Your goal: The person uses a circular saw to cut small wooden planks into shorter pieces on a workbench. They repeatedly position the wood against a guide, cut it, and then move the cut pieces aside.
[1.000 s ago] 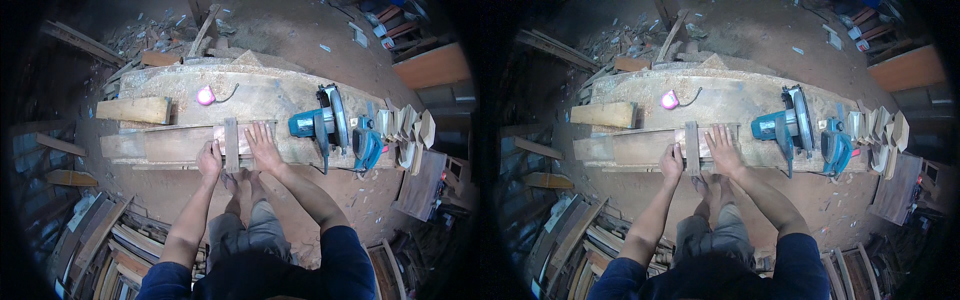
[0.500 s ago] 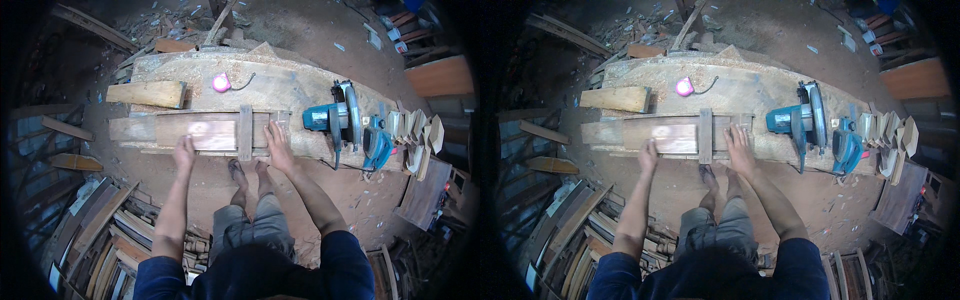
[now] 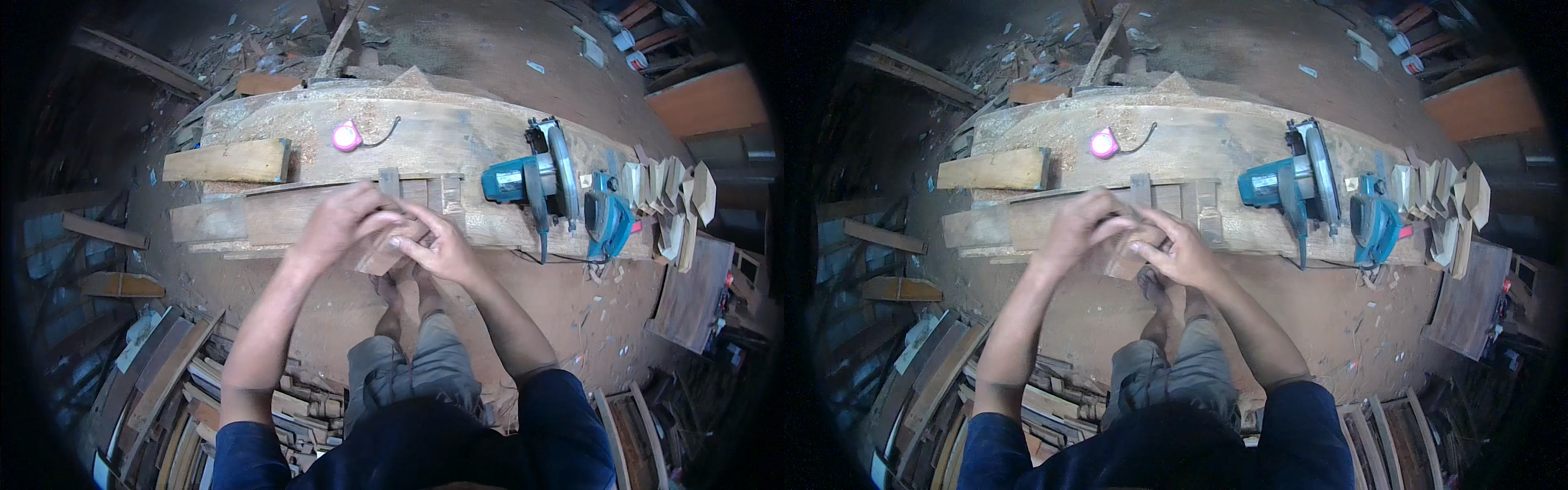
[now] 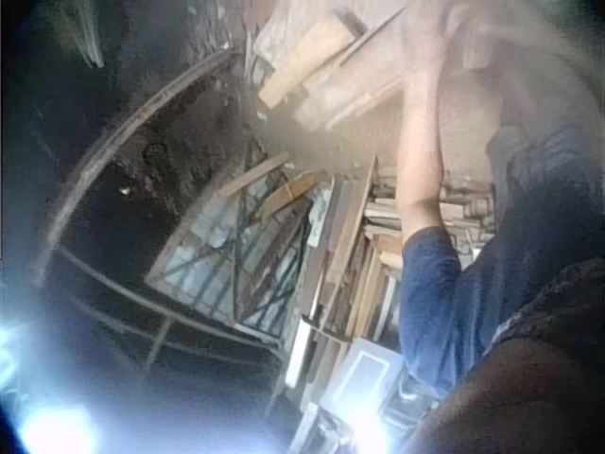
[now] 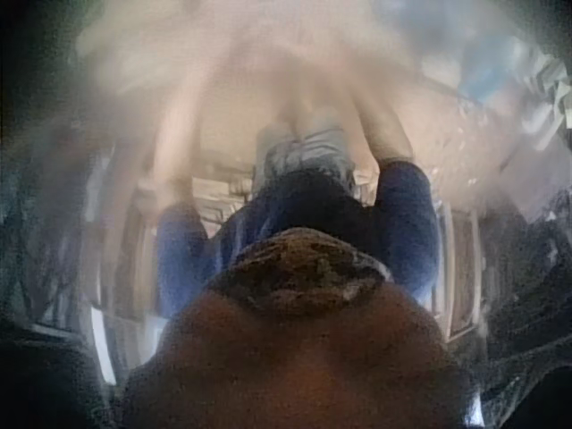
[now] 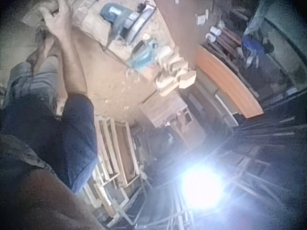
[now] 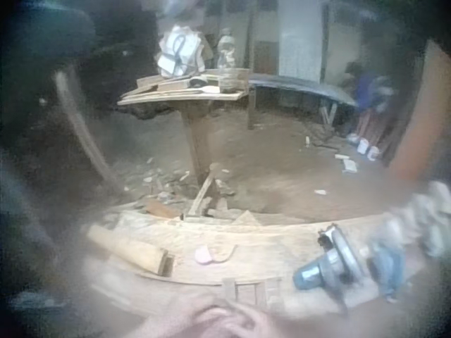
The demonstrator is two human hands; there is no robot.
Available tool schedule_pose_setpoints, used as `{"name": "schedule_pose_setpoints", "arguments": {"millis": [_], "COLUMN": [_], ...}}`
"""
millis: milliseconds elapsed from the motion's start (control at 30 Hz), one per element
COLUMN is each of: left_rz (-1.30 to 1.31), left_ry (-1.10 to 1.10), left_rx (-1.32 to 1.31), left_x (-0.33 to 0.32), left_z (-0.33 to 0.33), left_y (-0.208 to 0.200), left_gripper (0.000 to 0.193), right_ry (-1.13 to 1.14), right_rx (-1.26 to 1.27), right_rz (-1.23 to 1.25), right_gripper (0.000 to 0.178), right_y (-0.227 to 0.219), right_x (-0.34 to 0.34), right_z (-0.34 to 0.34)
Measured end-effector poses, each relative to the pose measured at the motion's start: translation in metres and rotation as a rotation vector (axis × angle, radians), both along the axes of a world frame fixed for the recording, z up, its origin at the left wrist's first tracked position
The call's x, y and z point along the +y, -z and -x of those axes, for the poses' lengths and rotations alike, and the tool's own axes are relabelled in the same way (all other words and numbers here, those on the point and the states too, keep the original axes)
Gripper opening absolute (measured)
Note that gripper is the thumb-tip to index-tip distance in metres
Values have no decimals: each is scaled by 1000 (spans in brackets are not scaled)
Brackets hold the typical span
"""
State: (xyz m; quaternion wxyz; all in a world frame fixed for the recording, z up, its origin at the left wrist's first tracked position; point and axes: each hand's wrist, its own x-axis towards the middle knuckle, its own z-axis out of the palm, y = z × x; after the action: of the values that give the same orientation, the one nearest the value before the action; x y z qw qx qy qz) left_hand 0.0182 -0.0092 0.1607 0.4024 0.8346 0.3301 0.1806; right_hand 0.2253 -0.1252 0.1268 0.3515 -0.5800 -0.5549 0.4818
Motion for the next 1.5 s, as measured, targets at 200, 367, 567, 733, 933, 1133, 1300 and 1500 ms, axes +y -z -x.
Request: {"name": "schedule_pose_setpoints", "arguments": {"millis": [200,367,567,733,933,1133,1300,1500], "left_rz": [212,211,274,146,158,393,560,591], "left_ry": [-573,-644,-559,-501,-492,-555,-468,-479], "left_rx": [-346,-63,-10,-14,36,33,17,24], "left_x": [-18,-62,-77,-78,-78,-69,-52,-51], "left_z": [-19,35,20,5,6,12,29,33], "left_y": [79,163,175,181,180,188,205,200], "left_gripper": [32,32,32,29,31,34,32,31], "right_ry": [663,845,861,880,785,670,609,551], "right_rx": [513,653,752,771,673,518,512,444], "right_rz": [185,178,246,277,317,317,332,322], "right_gripper": [32,29,28,25,25,22,27,27], "right_y": [93,151,170,168,162,175,171,170], "right_x": [-55,-81,-81,-86,-74,-70,-65,-65], "right_z": [-60,-82,-75,-72,-31,-5,-12,-13]}}
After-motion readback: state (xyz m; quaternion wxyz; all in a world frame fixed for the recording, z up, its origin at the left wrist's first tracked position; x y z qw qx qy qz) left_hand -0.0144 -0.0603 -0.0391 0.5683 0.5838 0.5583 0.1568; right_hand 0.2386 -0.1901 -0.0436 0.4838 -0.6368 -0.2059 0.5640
